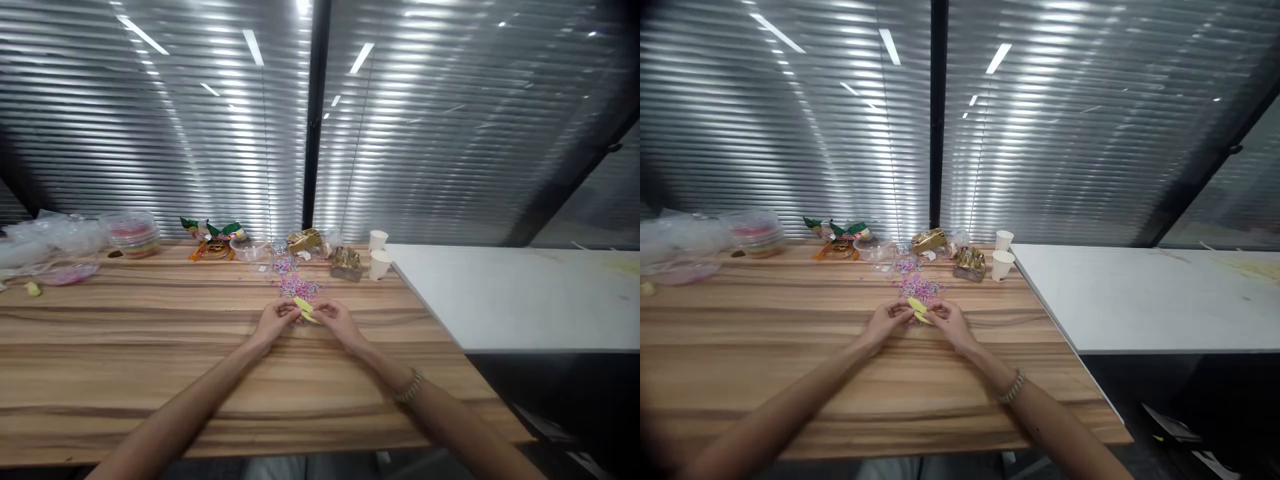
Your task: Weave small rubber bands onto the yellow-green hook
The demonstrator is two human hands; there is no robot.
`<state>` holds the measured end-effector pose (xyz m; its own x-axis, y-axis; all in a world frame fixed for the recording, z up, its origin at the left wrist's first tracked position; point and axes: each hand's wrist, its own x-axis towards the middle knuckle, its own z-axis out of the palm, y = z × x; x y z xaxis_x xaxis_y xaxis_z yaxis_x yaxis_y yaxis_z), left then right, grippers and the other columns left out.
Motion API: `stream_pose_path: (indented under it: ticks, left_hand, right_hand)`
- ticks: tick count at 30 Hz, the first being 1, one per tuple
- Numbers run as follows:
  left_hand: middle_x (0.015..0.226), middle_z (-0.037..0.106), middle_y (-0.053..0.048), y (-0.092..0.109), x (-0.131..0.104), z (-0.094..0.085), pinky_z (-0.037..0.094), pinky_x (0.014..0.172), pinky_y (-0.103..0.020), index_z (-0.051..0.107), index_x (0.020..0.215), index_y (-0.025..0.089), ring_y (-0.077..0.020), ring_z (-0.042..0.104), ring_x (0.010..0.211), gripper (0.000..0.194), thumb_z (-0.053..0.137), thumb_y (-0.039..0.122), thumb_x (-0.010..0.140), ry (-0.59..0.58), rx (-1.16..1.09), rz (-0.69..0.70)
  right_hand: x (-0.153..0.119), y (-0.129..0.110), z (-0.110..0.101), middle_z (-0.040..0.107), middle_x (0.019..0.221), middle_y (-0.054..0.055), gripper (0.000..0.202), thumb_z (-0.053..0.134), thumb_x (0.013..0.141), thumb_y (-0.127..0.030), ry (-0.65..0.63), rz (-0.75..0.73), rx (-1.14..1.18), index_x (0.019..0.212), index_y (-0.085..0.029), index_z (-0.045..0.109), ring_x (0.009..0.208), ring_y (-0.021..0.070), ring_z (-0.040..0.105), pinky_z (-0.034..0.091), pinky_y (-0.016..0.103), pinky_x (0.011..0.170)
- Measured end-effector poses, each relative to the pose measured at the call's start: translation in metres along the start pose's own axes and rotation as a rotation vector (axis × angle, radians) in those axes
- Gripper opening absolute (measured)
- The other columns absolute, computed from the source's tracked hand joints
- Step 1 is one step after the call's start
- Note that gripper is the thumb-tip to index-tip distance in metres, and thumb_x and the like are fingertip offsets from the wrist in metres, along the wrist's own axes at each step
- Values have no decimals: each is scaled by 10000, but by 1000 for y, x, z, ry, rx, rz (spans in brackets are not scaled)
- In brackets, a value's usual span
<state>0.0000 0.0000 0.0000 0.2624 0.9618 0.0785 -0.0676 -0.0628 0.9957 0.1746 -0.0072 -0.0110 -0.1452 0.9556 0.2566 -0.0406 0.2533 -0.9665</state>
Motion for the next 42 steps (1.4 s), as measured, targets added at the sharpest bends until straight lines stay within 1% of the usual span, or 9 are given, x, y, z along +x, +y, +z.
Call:
stream_pose_path:
  ticks: [5, 8, 12, 14, 19, 22, 27, 34, 42]
  left_hand:
    - [667, 640, -45, -5, -8, -4, 455, 623, -251, 617, 919, 128, -152, 596, 629, 373, 715, 321, 616, 60, -46, -22]
    - [639, 626, -31, 0, -13, -3, 450, 626, -253, 599, 973, 128, -145, 589, 610, 433, 725, 316, 604, 72, -48, -42]
    - [636, 608, -22, 3, -15, 2, 436, 594, -231, 596, 988, 119, -125, 569, 586, 447, 723, 319, 609, 35, -42, -75]
    - [642, 604, -19, 3, -16, 2, 432, 586, -224, 590, 1009, 117, -118, 564, 582, 461, 716, 327, 619, 21, -51, -74]
    - [718, 609, -21, 3, -17, 2, 458, 652, -254, 566, 1066, 138, -134, 594, 640, 522, 723, 337, 610, 40, -155, -8]
    - [756, 631, -49, 2, -17, 2, 466, 673, -269, 603, 1000, 122, -146, 603, 658, 500, 745, 344, 575, 76, -181, -27]
    - [736, 654, -59, -1, -16, 3, 472, 691, -280, 631, 904, 111, -142, 604, 632, 471, 779, 335, 516, 146, -226, -87]
    - [796, 651, -58, -2, -16, 2, 479, 671, -273, 650, 876, 125, -148, 601, 661, 419, 774, 323, 529, 151, -186, -59]
    - [797, 659, -62, 0, -14, 2, 479, 714, -275, 658, 794, 123, -154, 597, 711, 320, 734, 356, 589, 127, -215, -69]
  right_hand:
    - [-3, 5, -1, 615, 872, 66, 229, 613, 714, -358, 3, -87, -71, 799, -150, 568, 823, 175, 593, 487, 299, 762]
    - [-5, 3, -1, 615, 904, 81, 264, 584, 743, -375, 63, -94, -79, 876, -151, 550, 820, 182, 603, 501, 305, 749]
    - [-8, -3, -4, 604, 968, 88, 299, 546, 773, -378, 197, -140, -94, 977, -161, 522, 815, 185, 612, 512, 304, 728]
    - [-9, -5, -6, 602, 984, 90, 297, 520, 795, -368, 219, -166, -141, 1010, -162, 523, 790, 182, 616, 512, 310, 713]
    - [-11, -6, -6, 610, 977, 78, 211, 488, 830, -290, -19, -337, -416, 969, -180, 602, 921, 198, 565, 460, 345, 814]
    - [-13, -5, -3, 617, 957, 71, 199, 464, 844, -255, -97, -384, -467, 960, -193, 614, 935, 195, 551, 443, 351, 833]
    - [-13, -4, -2, 625, 954, 64, 197, 458, 847, -250, -80, -351, -411, 933, -198, 627, 940, 194, 552, 441, 353, 838]
    - [-12, -4, -1, 636, 919, 63, 179, 487, 832, -255, -76, -309, -346, 895, -203, 646, 892, 191, 568, 455, 360, 814]
    - [-13, -4, 0, 624, 921, 63, 160, 490, 834, -228, -101, -376, -372, 884, -194, 638, 897, 176, 567, 462, 335, 815]
